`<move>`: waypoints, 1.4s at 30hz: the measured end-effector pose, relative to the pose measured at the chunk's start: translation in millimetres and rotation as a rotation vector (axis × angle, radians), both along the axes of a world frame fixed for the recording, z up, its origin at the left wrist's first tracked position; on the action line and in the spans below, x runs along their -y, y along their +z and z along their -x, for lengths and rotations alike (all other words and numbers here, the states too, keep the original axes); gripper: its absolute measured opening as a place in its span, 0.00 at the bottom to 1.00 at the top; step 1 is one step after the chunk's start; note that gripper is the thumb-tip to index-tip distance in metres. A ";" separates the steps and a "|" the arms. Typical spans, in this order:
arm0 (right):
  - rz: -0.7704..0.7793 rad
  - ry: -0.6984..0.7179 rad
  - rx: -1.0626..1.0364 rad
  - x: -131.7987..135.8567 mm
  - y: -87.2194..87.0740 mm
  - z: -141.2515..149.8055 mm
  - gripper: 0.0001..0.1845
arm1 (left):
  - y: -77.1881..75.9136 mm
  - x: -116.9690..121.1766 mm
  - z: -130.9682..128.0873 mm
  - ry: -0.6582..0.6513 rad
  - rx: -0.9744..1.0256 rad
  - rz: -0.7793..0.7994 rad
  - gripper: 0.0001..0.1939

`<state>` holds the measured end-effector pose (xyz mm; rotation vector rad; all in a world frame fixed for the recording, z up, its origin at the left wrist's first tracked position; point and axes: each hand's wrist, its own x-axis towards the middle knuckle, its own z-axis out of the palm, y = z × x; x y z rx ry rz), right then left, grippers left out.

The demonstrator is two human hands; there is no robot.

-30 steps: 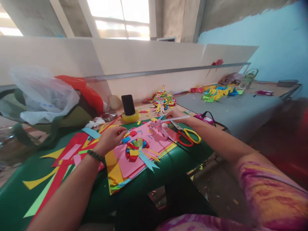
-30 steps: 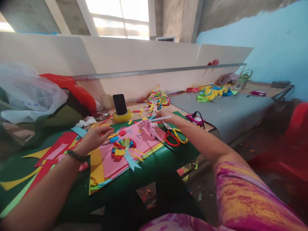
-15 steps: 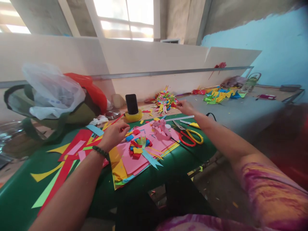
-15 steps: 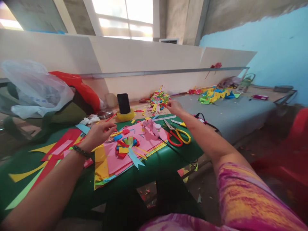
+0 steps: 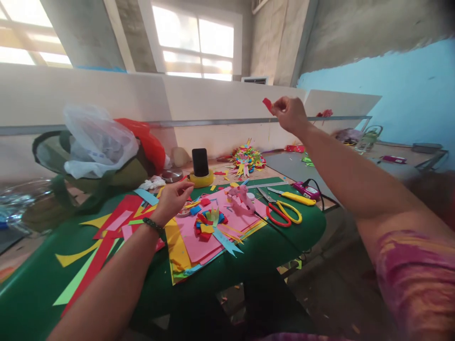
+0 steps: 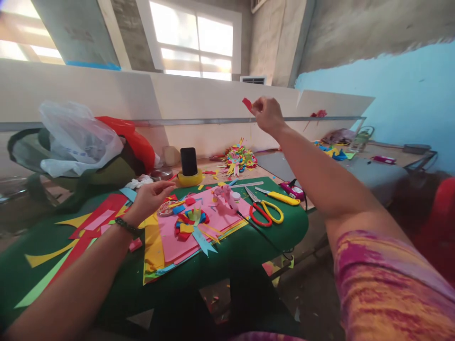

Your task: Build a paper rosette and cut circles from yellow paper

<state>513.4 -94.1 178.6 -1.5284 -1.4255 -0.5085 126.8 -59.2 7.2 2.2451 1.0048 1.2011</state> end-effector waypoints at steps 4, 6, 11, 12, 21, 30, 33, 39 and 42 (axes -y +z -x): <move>-0.058 0.073 0.082 2.5 40.8 34.3 0.13 | 8.8 7.5 0.5 0.019 0.092 0.014 0.21; -0.098 0.166 0.162 11.4 53.1 53.8 0.12 | 21.6 14.6 1.1 0.012 0.166 0.022 0.21; -0.130 0.345 0.447 49.0 55.2 102.9 0.11 | 82.5 47.1 -2.9 -0.019 0.359 -0.047 0.23; -0.115 0.360 0.493 56.5 50.6 111.9 0.11 | 96.1 55.5 -5.8 -0.031 0.384 -0.080 0.24; 0.102 0.630 0.568 110.3 12.1 153.6 0.06 | 134.3 102.8 -38.7 -0.070 0.346 -0.212 0.12; 0.465 1.171 -0.301 120.1 -5.2 153.7 0.16 | 133.1 130.1 -44.2 -0.064 0.376 -0.253 0.11; 0.660 1.268 -0.306 123.6 -21.5 145.2 0.20 | 130.2 133.5 -40.0 -0.088 0.322 -0.240 0.11; 0.509 0.997 -0.366 122.4 -15.9 76.0 0.24 | 117.9 122.6 -21.4 -0.053 0.291 -0.153 0.10; 0.233 0.562 -0.467 112.5 -19.8 26.3 0.20 | 106.5 107.1 -14.6 0.012 0.306 -0.083 0.10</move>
